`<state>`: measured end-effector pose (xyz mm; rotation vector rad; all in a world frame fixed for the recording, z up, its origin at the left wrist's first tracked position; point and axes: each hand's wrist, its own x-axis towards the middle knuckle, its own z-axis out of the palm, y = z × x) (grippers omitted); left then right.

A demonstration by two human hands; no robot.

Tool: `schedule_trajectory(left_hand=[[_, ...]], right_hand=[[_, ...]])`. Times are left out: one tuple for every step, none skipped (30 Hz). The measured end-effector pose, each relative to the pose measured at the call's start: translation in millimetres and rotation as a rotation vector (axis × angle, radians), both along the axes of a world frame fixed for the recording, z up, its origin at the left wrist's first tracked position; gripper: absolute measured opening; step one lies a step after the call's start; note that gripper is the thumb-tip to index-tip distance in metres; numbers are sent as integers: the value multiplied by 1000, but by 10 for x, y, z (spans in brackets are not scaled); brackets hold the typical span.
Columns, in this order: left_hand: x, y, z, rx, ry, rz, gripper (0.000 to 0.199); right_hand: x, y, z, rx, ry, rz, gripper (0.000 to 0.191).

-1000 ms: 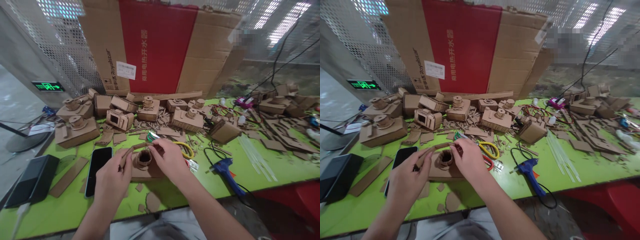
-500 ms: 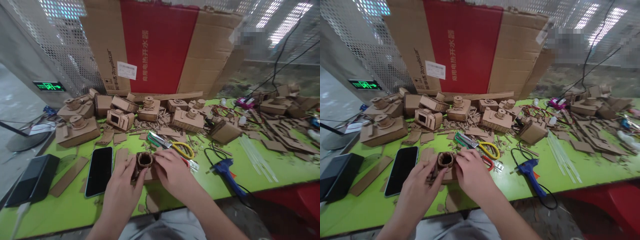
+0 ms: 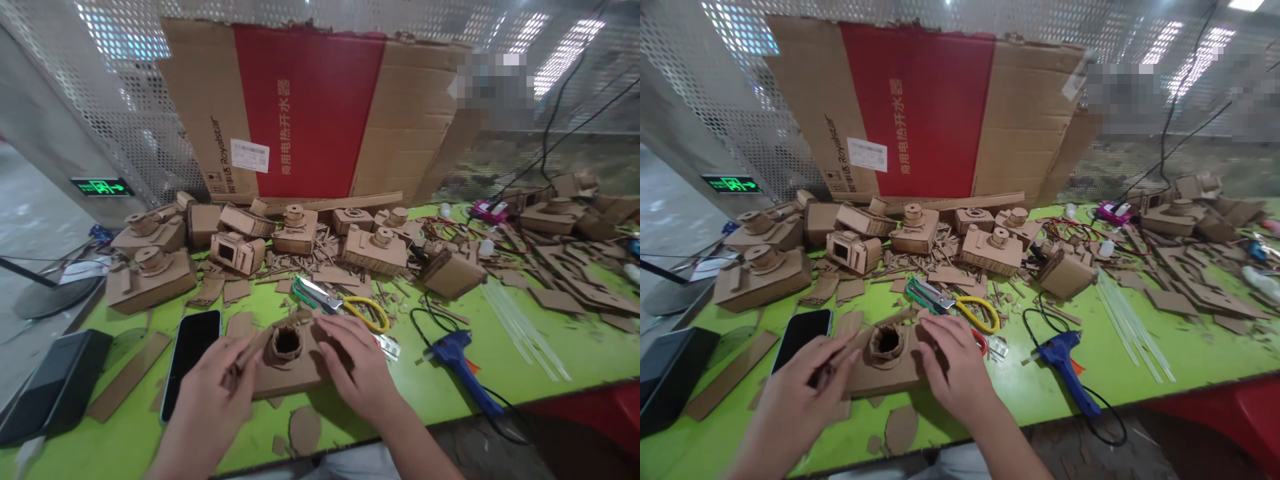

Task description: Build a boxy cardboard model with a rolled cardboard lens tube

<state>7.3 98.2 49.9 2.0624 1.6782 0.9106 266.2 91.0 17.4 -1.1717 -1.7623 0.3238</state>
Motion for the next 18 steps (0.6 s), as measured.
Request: schedule_trajectory(left_hand=[[-72,54,27,9,10,33,37],[-142,120,48,30,28,64,38],[-205,197,63,54,67,90,40],[-256,284,75,97,104,103,41],[-288,378,86,111,156,92,41],[-297,478,98,123,217,57,42],[-280,581,114,163,271,36,43],[-235,686,139,211,312,18,44],[-163,790,172,247,331,-20,45],[-66,895,214,261,334,-73,45],[51,1001,263,244,320,-145,43],[185,1110,315,202,309,-223,42],[329,1222,366,140,320,-308,41],[478,1339,411,81,356,-398,40],[628,1460,447,60,382,-457,37],[776,1584,468,54,400,-494,34],[920,1708,475,42,424,-532,32],[1059,1829,465,32,454,-560,30]], right_hand=[[27,11,-41,-19,55,-55,26],[44,20,-78,-56,113,-112,21],[51,28,-109,-107,166,-158,16],[50,33,-134,-159,210,-190,14],[42,36,-151,-199,237,-200,13],[31,38,-161,-222,246,-193,11],[19,40,-164,-230,240,-175,10],[9,41,-160,-225,225,-154,11],[3,43,-151,-213,206,-136,14],[2,46,-139,-195,190,-122,16],[4,49,-126,-175,181,-116,19],[10,54,-115,-155,179,-116,22],[18,59,-105,-138,183,-119,24],[28,65,-99,-127,194,-124,25],[37,70,-97,-123,210,-133,26],[45,75,-97,-122,227,-140,25],[52,79,-98,-124,241,-144,24],[57,82,-100,-126,253,-143,23]])
